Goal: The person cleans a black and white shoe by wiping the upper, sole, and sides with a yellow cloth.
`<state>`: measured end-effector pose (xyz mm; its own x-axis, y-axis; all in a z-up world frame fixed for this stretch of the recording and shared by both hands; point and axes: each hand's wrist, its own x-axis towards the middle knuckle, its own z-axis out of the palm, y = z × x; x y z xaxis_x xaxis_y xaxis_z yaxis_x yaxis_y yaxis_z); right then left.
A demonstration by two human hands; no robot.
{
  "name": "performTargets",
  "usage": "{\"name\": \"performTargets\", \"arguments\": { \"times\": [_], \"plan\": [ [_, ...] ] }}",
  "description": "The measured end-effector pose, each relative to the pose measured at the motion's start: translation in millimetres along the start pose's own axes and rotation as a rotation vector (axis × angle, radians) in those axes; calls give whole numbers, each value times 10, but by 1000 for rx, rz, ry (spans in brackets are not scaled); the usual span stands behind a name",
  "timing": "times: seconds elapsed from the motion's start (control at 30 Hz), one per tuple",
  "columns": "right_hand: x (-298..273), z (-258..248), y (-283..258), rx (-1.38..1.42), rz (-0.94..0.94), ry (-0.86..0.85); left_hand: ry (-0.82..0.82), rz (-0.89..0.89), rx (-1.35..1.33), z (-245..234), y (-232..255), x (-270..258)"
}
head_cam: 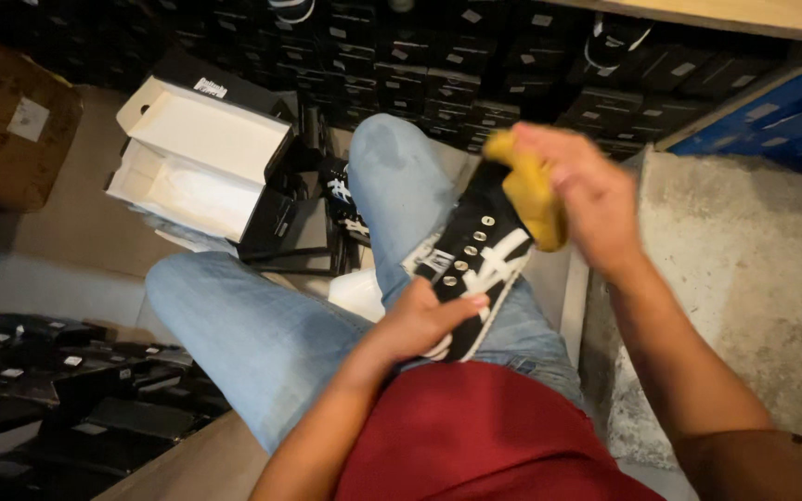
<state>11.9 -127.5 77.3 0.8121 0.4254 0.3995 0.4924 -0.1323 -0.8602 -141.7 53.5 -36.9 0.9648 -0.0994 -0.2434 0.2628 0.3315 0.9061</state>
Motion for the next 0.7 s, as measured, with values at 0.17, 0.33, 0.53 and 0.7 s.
{"name": "performTargets", "arguments": {
  "times": [0.17,0.33,0.53,0.7],
  "plan": [
    [-121,43,361,-206,-238,-138,-52,-153,467,286,406,-92],
    [-75,-89,773,-194,-156,-131,-69,34,604,413,312,-18],
    [222,-296,1269,-48,285,86,-217,214,688,354,218,-73],
    [317,-222,531,919,554,344,-211,183,341,240,384,-135]
  ]
}}
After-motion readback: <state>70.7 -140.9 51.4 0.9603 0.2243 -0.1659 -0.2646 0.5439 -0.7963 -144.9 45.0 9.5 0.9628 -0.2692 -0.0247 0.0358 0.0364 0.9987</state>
